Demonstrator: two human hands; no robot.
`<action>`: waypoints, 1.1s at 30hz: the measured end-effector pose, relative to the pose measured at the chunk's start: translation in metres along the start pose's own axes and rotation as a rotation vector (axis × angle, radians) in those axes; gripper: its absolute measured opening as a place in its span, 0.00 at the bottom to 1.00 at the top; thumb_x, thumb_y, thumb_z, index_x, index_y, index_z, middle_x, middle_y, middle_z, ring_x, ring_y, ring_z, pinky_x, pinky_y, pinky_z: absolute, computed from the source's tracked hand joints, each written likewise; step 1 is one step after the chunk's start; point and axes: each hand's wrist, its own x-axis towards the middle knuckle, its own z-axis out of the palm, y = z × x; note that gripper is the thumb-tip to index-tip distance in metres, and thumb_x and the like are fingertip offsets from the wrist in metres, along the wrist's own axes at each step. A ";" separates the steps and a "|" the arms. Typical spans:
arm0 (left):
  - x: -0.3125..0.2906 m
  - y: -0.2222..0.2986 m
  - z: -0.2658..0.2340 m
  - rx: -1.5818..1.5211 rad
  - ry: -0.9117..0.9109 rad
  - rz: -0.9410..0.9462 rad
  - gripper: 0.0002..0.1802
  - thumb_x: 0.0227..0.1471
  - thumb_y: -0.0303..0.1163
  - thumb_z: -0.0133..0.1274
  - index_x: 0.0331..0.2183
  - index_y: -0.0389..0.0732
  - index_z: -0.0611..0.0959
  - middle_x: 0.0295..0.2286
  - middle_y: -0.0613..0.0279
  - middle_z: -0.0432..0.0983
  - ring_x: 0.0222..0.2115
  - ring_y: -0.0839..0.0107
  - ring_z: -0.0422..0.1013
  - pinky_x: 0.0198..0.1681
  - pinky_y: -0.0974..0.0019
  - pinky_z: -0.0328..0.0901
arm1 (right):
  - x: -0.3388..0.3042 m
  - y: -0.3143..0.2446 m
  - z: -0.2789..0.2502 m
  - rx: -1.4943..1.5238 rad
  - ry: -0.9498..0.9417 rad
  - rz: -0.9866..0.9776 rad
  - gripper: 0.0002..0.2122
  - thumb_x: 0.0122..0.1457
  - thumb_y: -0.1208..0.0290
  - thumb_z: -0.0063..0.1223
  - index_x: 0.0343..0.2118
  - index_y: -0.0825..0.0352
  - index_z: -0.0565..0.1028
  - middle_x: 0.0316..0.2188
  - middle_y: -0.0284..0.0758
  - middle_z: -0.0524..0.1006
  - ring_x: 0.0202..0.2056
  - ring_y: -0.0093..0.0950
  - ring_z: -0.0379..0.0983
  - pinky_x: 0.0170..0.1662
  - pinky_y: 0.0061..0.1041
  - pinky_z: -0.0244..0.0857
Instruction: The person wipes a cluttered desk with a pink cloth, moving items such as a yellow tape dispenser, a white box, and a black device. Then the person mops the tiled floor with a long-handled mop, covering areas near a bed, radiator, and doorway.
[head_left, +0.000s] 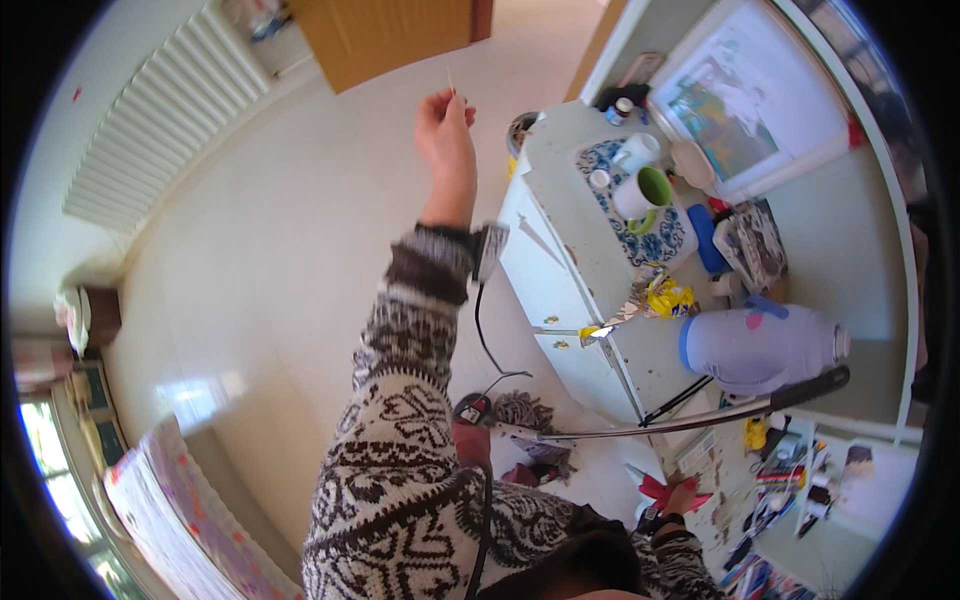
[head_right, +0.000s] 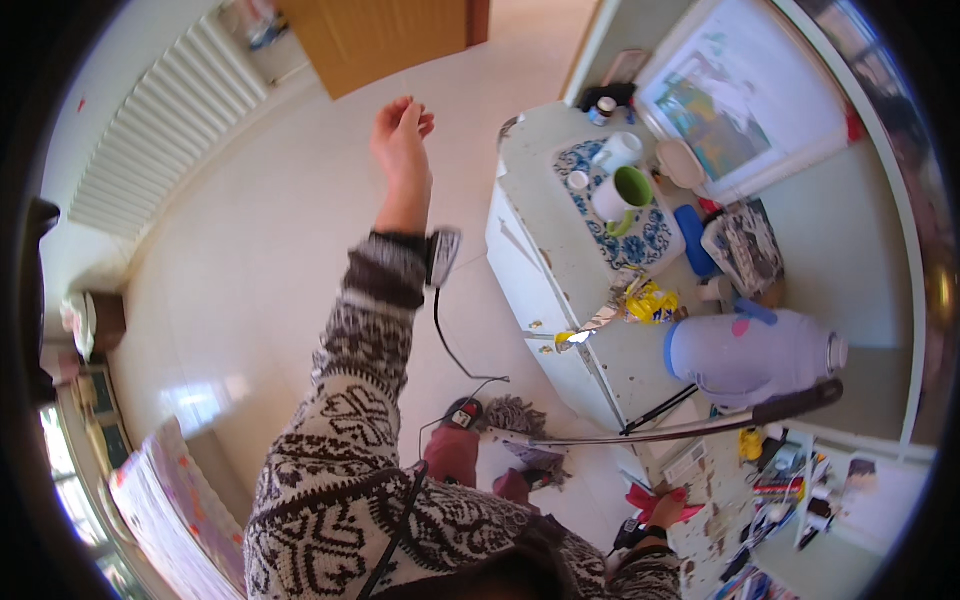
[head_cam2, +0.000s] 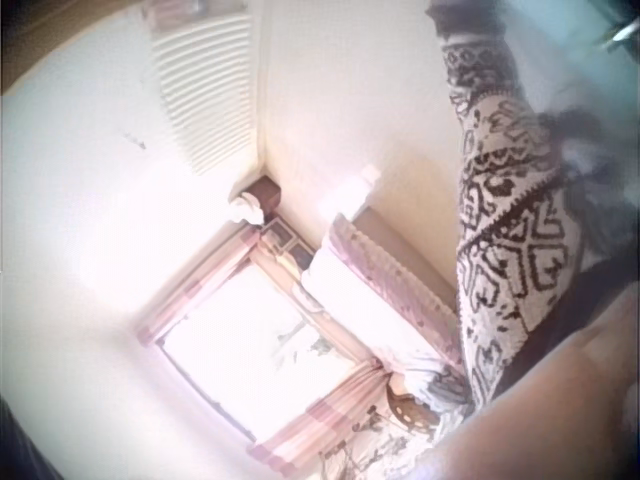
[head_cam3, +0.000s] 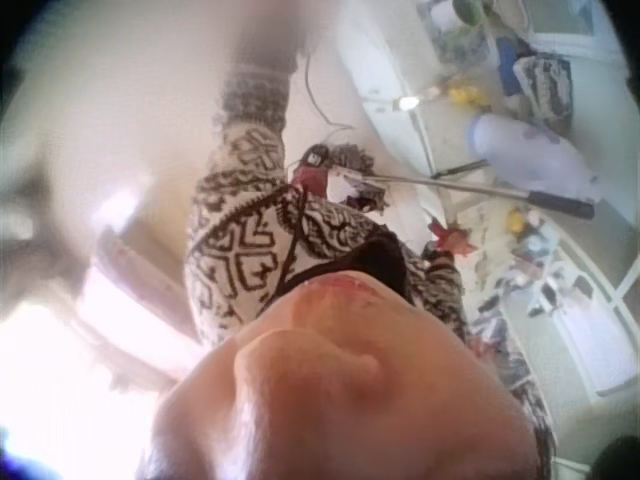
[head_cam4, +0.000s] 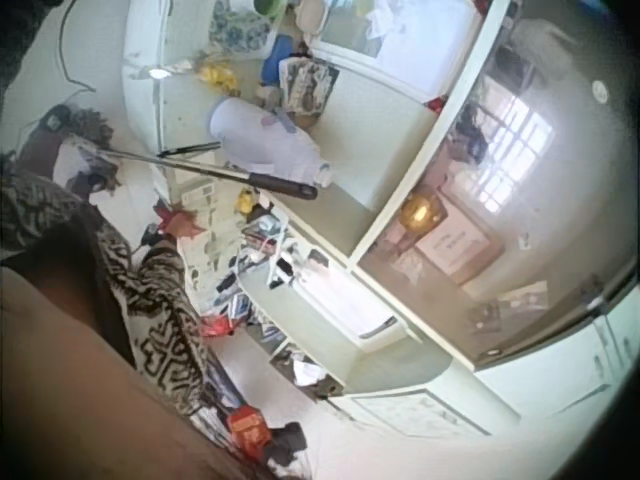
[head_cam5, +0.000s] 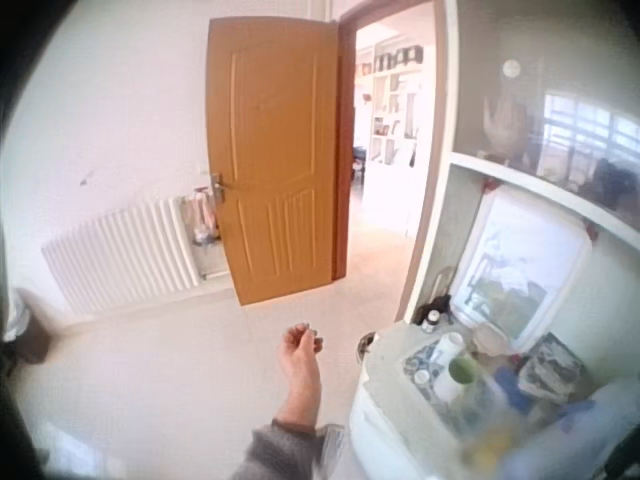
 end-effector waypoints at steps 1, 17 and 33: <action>0.020 -0.008 0.020 0.081 -0.042 -0.105 0.16 0.51 0.27 0.54 0.42 0.33 0.73 0.38 0.56 0.71 0.38 0.68 0.70 0.41 0.66 0.69 | -0.004 -0.004 0.000 0.084 0.036 -0.034 0.20 0.59 0.55 0.38 0.37 0.71 0.74 0.36 0.53 0.76 0.40 0.54 0.70 0.41 0.48 0.62; -0.346 0.074 0.114 0.183 -1.443 -0.195 0.12 0.54 0.20 0.46 0.42 0.33 0.76 0.39 0.58 0.75 0.41 0.72 0.70 0.50 0.69 0.61 | -0.093 -0.044 -0.006 0.284 0.197 -0.021 0.23 0.44 0.76 0.48 0.48 0.70 0.69 0.46 0.51 0.71 0.49 0.44 0.66 0.52 0.36 0.62; -0.706 -0.251 0.321 0.885 -1.953 0.801 0.27 0.42 0.31 0.57 0.47 0.37 0.74 0.46 0.45 0.70 0.46 0.50 0.68 0.49 0.54 0.63 | 0.004 0.050 -0.026 0.546 0.225 -0.464 0.26 0.44 0.74 0.56 0.50 0.70 0.68 0.53 0.46 0.65 0.57 0.41 0.59 0.59 0.37 0.53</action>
